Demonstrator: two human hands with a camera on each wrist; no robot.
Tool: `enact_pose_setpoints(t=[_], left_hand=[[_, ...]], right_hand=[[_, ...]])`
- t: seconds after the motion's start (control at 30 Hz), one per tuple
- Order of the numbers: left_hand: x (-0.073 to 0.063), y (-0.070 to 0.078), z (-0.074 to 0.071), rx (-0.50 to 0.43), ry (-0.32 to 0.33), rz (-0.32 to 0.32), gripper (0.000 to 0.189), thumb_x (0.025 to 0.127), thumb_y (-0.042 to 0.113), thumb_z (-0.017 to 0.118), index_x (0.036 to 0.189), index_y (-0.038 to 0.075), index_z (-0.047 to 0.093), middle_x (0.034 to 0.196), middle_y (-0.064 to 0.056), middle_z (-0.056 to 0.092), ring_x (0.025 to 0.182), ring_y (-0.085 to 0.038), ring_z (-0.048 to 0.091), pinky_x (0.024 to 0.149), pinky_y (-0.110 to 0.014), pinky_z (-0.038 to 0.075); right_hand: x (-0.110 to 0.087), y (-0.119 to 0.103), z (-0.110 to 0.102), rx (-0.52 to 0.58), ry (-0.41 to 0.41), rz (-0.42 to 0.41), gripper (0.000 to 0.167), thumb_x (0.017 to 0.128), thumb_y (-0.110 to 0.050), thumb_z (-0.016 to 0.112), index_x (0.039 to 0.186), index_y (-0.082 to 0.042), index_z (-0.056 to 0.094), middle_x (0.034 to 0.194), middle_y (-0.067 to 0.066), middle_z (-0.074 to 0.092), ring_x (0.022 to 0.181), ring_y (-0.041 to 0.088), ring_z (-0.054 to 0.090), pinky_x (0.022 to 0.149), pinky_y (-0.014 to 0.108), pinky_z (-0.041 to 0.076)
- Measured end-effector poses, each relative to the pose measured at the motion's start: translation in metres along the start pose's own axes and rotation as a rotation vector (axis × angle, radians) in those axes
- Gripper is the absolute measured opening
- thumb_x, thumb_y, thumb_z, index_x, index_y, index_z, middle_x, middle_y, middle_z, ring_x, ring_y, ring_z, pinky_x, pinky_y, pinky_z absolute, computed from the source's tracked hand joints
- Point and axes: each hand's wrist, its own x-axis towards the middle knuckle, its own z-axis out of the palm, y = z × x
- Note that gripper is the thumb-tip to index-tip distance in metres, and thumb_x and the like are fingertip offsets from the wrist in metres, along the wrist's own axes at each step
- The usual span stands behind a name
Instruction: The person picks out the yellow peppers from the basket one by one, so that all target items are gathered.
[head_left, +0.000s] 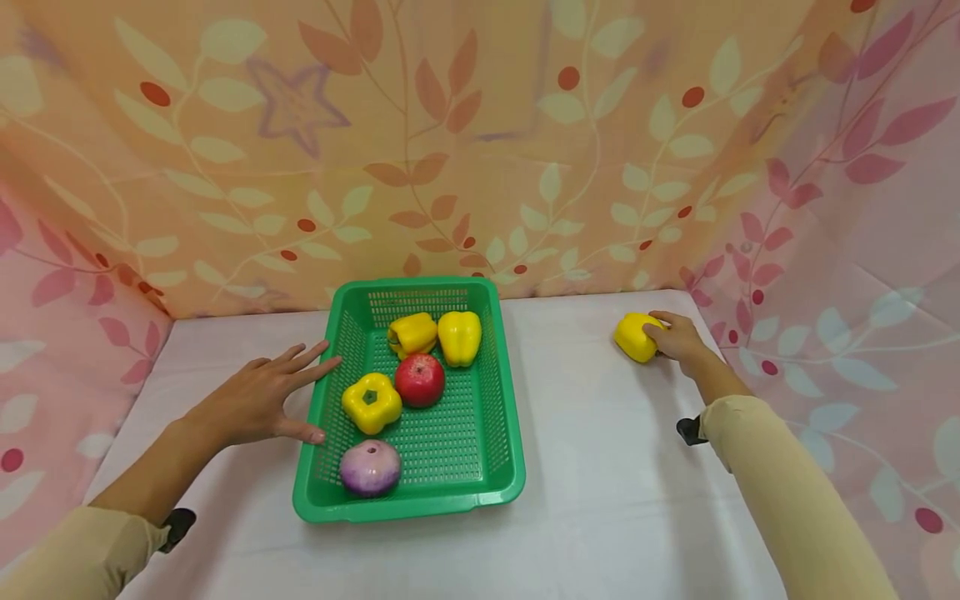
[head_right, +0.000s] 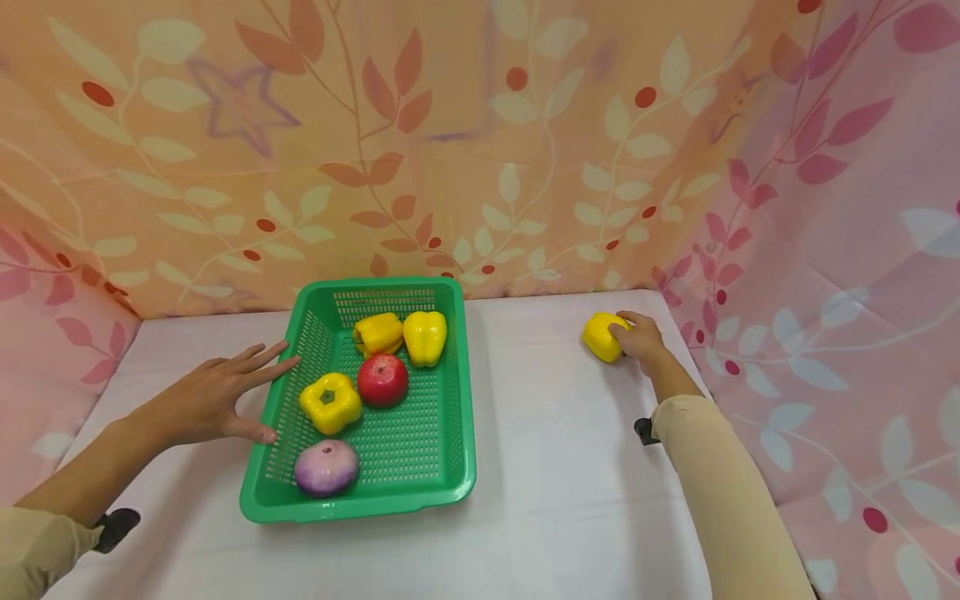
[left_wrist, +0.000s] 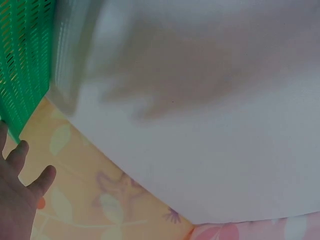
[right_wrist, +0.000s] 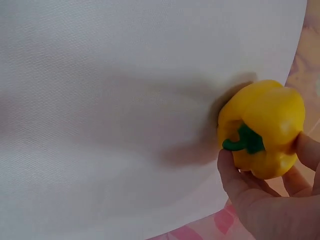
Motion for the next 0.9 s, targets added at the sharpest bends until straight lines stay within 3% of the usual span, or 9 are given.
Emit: enact_pose_setpoints(t=[0.27,0.7,0.9], left_hand=[[0.000,-0.001,0.000,-0.005,-0.001,-0.005,0.109,0.069,0.081,0.064,0.155,0.019,0.037,0.163,-0.013,0.024,0.141,-0.051,0.030,0.099,-0.070,0.038],[0.002,-0.003,0.002,-0.003,-0.009,-0.010,0.111,0.069,0.083,0.063,0.156,0.022,0.034,0.164,-0.013,0.023,0.141,-0.050,0.030,0.099,-0.071,0.037],[0.001,-0.002,0.001,-0.007,-0.014,-0.014,0.110,0.069,0.083,0.062,0.156,0.021,0.035,0.164,-0.012,0.023,0.141,-0.050,0.031,0.099,-0.071,0.037]], right_hand=[[0.003,0.002,0.002,0.067,0.090,0.080,0.062,0.104,-0.034,0.050,0.157,-0.008,0.029,0.155,0.028,0.028,0.123,0.039,0.046,0.101,0.044,0.048],[0.009,0.006,0.007,0.087,0.137,0.089,0.064,0.103,-0.042,0.050,0.157,-0.016,0.028,0.159,0.026,0.025,0.126,0.037,0.044,0.101,0.043,0.048],[0.011,0.011,0.007,0.095,0.157,0.120,0.067,0.102,-0.048,0.049,0.157,-0.019,0.027,0.159,0.024,0.027,0.117,0.033,0.047,0.100,0.039,0.050]])
